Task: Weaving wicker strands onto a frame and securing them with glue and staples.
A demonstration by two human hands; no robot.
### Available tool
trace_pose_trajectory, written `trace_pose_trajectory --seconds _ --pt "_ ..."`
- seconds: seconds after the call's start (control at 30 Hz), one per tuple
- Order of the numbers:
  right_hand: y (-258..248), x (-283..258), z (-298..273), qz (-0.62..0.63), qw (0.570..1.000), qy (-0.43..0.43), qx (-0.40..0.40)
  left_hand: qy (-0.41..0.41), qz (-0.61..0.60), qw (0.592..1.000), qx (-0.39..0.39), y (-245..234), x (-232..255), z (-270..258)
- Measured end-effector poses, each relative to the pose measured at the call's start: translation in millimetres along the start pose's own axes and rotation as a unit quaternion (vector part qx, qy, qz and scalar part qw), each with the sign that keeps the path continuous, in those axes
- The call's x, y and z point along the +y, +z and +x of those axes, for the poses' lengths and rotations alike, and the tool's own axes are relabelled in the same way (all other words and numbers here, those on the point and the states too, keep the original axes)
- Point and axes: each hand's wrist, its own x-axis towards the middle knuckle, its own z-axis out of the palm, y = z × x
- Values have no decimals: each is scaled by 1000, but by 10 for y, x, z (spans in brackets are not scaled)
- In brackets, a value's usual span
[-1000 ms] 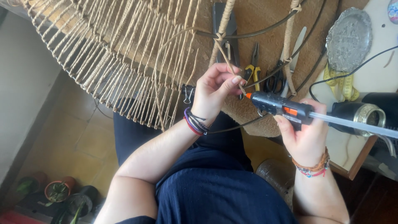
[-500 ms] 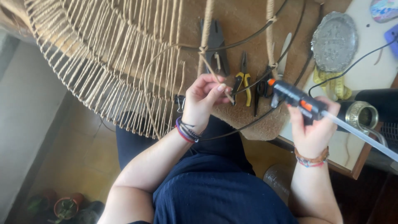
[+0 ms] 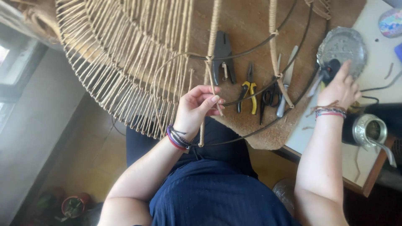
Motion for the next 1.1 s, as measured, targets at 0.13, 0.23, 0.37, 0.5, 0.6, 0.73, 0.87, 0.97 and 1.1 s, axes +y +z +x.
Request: trace_pose_trajectory --seconds 0.13,0.23,0.37,0.5,0.6,0.73,0.87,0.97,1.1 --pt "-685 -440 -249 149 982 -66 92 5 10 1000 -4 -2 35 19" --pt "-1414 -1086 -648 403 897 -166 75 18 42 999 17 5 10 33" --pt "-1634 -1886 -800 605 747 -156 -225 27 109 993 22 -4 75 12" --pt "-1174 -2175 -816 704 629 -98 -315 38 175 984 16 -18 249 -70" --pt "-1166 -2270 -795 729 579 -73 -357 49 223 973 14 -49 330 -115" --pt "-1179 -2277 -790 742 555 -58 -371 129 325 936 30 -121 462 -194" --pt "-1135 -2247 -784 743 552 -42 -377 295 506 796 154 -336 541 -65" --pt "-1018 -2218 -766 740 554 -54 -378 262 581 761 117 -224 630 -8" --pt "-994 -2206 -745 737 553 -69 -381 198 623 751 91 -179 750 74"
